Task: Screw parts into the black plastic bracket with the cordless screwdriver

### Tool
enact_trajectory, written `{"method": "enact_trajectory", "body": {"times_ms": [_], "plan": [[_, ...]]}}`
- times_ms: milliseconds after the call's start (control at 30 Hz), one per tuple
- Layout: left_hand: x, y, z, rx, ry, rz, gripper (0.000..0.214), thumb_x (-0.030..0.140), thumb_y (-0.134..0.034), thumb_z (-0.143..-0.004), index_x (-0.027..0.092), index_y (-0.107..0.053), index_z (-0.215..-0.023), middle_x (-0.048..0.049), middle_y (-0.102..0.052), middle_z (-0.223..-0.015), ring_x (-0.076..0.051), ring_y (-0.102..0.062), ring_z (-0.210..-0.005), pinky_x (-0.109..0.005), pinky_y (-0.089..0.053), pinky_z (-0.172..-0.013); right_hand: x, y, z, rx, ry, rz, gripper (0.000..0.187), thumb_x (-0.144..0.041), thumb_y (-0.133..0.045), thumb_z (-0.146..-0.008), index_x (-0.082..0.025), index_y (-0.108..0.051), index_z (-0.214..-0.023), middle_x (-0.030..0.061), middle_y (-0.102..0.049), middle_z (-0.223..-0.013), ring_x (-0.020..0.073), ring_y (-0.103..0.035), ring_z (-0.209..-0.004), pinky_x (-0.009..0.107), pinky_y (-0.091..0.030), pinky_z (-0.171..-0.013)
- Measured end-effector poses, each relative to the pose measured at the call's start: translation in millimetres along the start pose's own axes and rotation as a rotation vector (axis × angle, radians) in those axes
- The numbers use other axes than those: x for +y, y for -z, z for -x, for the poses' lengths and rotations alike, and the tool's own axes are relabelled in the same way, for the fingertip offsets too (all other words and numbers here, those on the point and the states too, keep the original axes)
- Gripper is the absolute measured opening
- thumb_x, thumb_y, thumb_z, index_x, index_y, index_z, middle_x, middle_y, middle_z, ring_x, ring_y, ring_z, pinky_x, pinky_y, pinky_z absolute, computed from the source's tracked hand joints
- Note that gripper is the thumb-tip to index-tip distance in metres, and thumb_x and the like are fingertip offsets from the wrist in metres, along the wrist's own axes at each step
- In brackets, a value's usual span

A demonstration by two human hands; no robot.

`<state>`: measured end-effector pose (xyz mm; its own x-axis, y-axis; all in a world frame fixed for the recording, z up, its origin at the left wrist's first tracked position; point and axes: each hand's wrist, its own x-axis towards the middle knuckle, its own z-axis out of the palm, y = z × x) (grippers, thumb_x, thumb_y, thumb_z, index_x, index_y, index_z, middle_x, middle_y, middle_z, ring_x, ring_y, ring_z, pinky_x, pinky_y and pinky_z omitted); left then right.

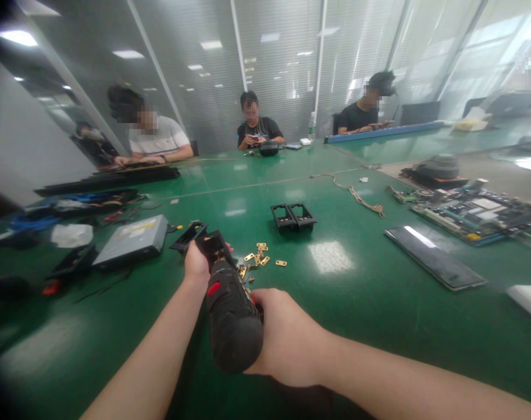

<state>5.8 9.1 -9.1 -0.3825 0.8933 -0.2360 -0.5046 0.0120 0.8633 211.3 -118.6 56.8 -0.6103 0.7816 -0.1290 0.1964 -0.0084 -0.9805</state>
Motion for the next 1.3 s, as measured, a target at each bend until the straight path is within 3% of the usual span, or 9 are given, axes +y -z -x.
{"method": "enact_trajectory", "body": {"times_ms": [400, 600, 667, 867, 1133, 1300], "plan": [[-1.6, 2.0, -2.0, -0.009, 0.012, 0.018, 0.034, 0.037, -0.04, -0.085, 0.014, -0.064, -0.075, -0.0096, -0.066, -0.061, -0.023, -0.067, -0.056, -0.032, -0.054, -0.053, 4.4, 1.5, 0.2, 0.012, -0.014, 0.073, 0.031, -0.012, -0.081, -0.06, -0.014, -0.061, -0.083, 0.0025, -0.067, -0.077, 0.0181, -0.06, -0.07, 0.028, -0.048, -0.06], [-3.1, 3.6, -3.7, -0.005, 0.004, 0.01, 0.031, 0.037, -0.043, -0.083, 0.014, -0.063, -0.077, -0.0097, -0.066, -0.062, -0.023, -0.066, -0.055, -0.032, -0.052, -0.051, 13.6, 6.6, -4.2, -0.13, -0.076, -0.13, 0.035, -0.01, -0.079, -0.058, -0.015, -0.058, -0.085, -0.0001, -0.065, -0.073, 0.0145, -0.061, -0.06, 0.025, -0.049, -0.054], [-3.6, 4.5, -4.1, -0.021, -0.003, -0.005, 0.031, 0.037, -0.042, -0.083, 0.014, -0.063, -0.076, -0.01, -0.066, -0.062, -0.024, -0.066, -0.055, -0.033, -0.051, -0.05, 16.4, 8.3, -5.2, -0.2, -0.121, -0.278, 0.047, -0.015, -0.082, -0.058, -0.016, -0.057, -0.097, 0.0012, -0.067, -0.081, 0.0151, -0.063, -0.062, 0.029, -0.053, -0.057], [-4.5, 5.6, -4.3, -0.025, -0.005, 0.001, 0.031, 0.036, -0.043, -0.083, 0.015, -0.063, -0.075, -0.0093, -0.066, -0.062, -0.023, -0.066, -0.056, -0.032, -0.051, -0.049, 16.7, 10.8, -5.7, -0.232, -0.086, -0.189, 0.055, -0.005, -0.078, -0.061, -0.015, -0.056, -0.11, -0.0016, -0.067, -0.079, 0.0161, -0.067, -0.07, 0.032, -0.055, -0.072], [-5.6, 6.2, -6.3, -0.032, 0.014, -0.01, 0.032, 0.038, -0.041, -0.083, 0.015, -0.063, -0.075, -0.0105, -0.066, -0.064, -0.025, -0.066, -0.057, -0.033, -0.051, -0.047, 17.8, 11.3, -7.1, -0.233, -0.033, -0.137, 0.044, -0.01, -0.079, -0.063, -0.015, -0.059, -0.101, 0.002, -0.069, -0.085, 0.0151, -0.067, -0.067, 0.026, -0.054, -0.061], [-5.7, 5.7, -6.9, -0.02, -0.001, -0.007, 0.031, 0.037, -0.041, -0.083, 0.015, -0.062, -0.076, -0.0107, -0.066, -0.064, -0.025, -0.067, -0.06, -0.033, -0.052, -0.05, 17.9, 10.2, -7.3, -0.222, -0.078, -0.212, 0.041, -0.015, -0.082, -0.062, -0.014, -0.059, -0.096, 0.0021, -0.068, -0.083, 0.0155, -0.068, -0.065, 0.024, -0.054, -0.054]]}}
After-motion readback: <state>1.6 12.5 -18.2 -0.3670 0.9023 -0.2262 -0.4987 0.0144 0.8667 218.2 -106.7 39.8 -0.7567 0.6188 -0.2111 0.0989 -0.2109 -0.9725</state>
